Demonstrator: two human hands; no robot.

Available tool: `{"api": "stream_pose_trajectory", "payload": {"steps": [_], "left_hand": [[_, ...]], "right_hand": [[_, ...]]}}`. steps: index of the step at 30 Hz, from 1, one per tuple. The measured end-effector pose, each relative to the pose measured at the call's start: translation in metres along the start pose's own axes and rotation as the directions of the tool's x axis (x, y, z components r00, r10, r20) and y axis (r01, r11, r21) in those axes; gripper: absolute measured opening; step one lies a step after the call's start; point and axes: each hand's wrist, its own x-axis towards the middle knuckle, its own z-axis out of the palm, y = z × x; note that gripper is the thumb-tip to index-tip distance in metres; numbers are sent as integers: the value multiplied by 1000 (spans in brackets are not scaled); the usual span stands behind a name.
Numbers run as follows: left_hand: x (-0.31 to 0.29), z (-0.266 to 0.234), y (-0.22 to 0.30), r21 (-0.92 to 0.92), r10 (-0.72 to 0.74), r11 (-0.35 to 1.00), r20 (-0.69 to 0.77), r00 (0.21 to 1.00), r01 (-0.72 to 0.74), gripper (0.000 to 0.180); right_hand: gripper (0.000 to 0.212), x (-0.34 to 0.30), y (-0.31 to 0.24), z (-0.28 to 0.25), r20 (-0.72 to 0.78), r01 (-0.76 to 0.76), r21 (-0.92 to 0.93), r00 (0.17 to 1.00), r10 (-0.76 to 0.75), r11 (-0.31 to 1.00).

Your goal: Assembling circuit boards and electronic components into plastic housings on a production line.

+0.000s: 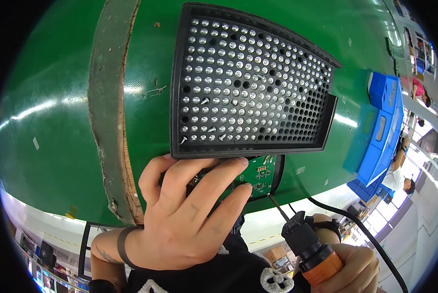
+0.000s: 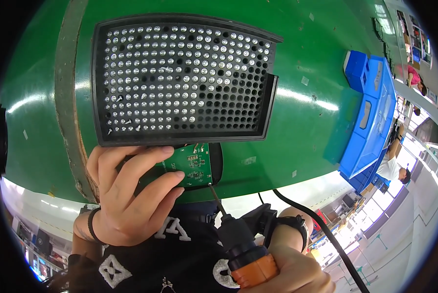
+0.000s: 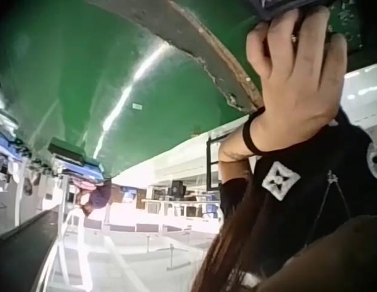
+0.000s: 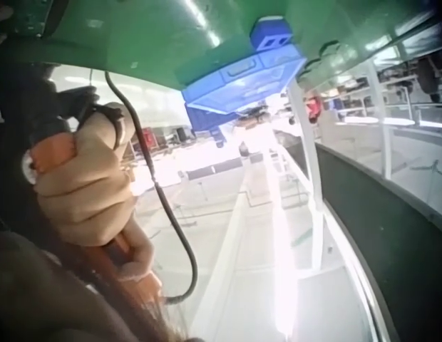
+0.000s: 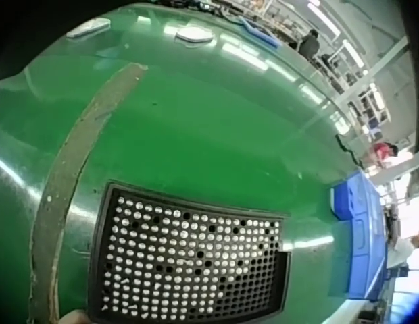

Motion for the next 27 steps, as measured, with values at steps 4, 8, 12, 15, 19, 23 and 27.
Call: {"api": "stream_pose_trajectory", "payload": {"steps": [4, 8, 12, 15, 19, 23, 27], "left_hand": [[2, 1, 1, -1, -1, 1000, -8, 1000, 1, 33], [2, 2, 2, 1, -1, 1000, -25, 1000, 1, 33], [0, 1, 2, -1, -8, 1000, -24, 1000, 8, 32], [-2, 0, -1, -6, -25, 1000, -27, 999, 25, 32], [1, -1, 5, -91, 21, 995, -78, 997, -28, 35], [-6, -15, 2, -64, -160, 986, -166, 973, 151, 39], [-9, -21, -6, 32, -247, 967, -132, 960, 253, 42]], "right_hand": [[29, 2, -4, 1, -12, -53, -21, 999, 53, 998], [30, 2, -4, -1, -16, -81, -25, 997, 81, 996], [31, -1, -7, 8, -57, -170, -120, 985, 164, 978], [24, 6, -4, 12, -111, -254, -165, 965, 238, 953], [11, 48, 8, -5, 24, 34, -144, 999, -31, 989], [9, 42, 6, -17, -2, -49, -114, 999, 49, 992], [20, 33, 3, -26, -42, -155, -43, 987, 154, 987]]}}
